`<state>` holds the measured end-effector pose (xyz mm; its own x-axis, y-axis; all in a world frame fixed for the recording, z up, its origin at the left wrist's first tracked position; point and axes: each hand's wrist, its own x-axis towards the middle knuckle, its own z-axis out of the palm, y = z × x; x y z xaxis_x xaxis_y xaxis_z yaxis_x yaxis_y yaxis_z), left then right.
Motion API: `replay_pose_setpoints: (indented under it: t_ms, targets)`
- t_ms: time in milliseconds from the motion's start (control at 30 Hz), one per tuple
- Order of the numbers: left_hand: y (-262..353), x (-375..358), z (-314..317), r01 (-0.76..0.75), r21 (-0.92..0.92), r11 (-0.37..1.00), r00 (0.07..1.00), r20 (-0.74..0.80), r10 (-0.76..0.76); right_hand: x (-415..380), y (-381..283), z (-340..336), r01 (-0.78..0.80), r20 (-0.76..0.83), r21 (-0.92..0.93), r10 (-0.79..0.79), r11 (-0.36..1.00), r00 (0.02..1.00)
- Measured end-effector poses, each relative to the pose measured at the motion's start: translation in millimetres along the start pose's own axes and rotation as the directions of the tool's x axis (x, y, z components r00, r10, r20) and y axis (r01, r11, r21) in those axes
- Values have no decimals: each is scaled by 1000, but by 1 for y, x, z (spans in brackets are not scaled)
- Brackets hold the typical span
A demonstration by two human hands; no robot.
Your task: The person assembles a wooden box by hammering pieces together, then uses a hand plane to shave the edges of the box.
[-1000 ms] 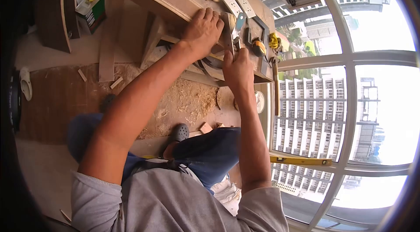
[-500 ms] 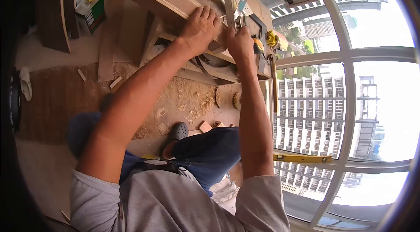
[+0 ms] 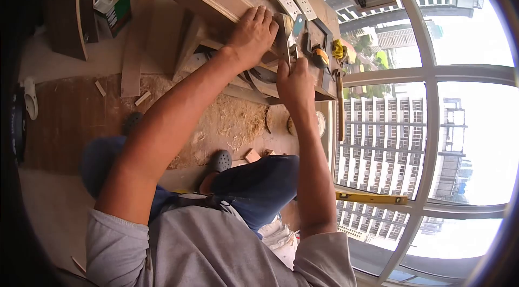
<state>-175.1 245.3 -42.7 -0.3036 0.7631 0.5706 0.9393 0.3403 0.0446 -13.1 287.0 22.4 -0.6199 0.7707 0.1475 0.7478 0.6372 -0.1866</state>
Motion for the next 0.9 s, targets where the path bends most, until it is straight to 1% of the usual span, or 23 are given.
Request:
replay_pose_setpoints:
  t_ms: [67,100,133,200,267,300,333,400,433,467,533,600,633,667,733,767,800,833,867,900]
  targets:
    - [-1,-1,-2,-23,0,1000,1000,-17,23,37,-1,2,4,-7,-23,-4,1000,1000]
    - [-3,-3,-2,-30,-9,1000,999,-19,30,60,1,7,27,-37,8,-27,1000,999]
    - [-4,-4,-4,-29,-10,1000,1000,-10,29,81,-4,8,-96,58,55,93,994,994]
    - [-3,-1,-4,-24,5,1000,1000,9,24,66,3,13,-58,-24,60,59,997,998]
    - [-6,0,-1,-22,3,1000,1000,16,21,21,12,12,26,-57,-49,-29,998,998]
    - [-3,0,-1,-53,-1,999,998,24,53,7,2,3,-10,-17,14,11,1000,1000]
    - [0,0,-1,-61,-1,998,998,19,61,9,-1,-2,-16,-25,16,16,1000,1000]
    - [-1,-1,-1,-20,9,1000,1000,3,20,35,-11,-2,-33,-11,-1,33,999,999]
    - [-1,-1,-3,-25,9,1000,1000,8,25,61,-2,5,-11,-9,-11,10,1000,1000]
    - [-2,1,-5,-22,14,1000,999,26,22,80,6,10,-83,32,60,81,995,996]
    - [1,2,-1,-8,7,1000,999,43,8,51,-3,6,-54,-16,58,55,997,998]
    - [0,1,4,-5,17,1000,1000,-11,5,6,4,7,37,-46,35,-35,999,998]
    - [1,1,5,-2,17,1000,1000,-16,2,5,2,3,21,-23,-6,-21,1000,999]
    - [1,-1,5,0,26,1000,1000,-15,0,13,1,3,20,-28,-1,-20,1000,999]
    - [2,1,-1,-5,37,999,1000,-22,6,53,2,7,14,-45,20,-13,1000,999]
    - [0,1,-4,-14,27,1000,1000,-8,14,75,7,9,-89,39,76,86,993,996]
    - [-2,0,-5,-19,12,1000,1000,12,19,76,4,4,-114,91,114,104,987,990]
    - [0,3,-2,0,2,1000,999,48,0,63,3,9,-58,4,62,58,996,998]
    - [5,1,-1,-2,-10,1000,999,48,3,42,5,12,-7,-86,2,7,1000,996]
    - [3,2,1,1,6,1000,999,32,-1,24,10,12,-28,-36,-74,26,997,999]
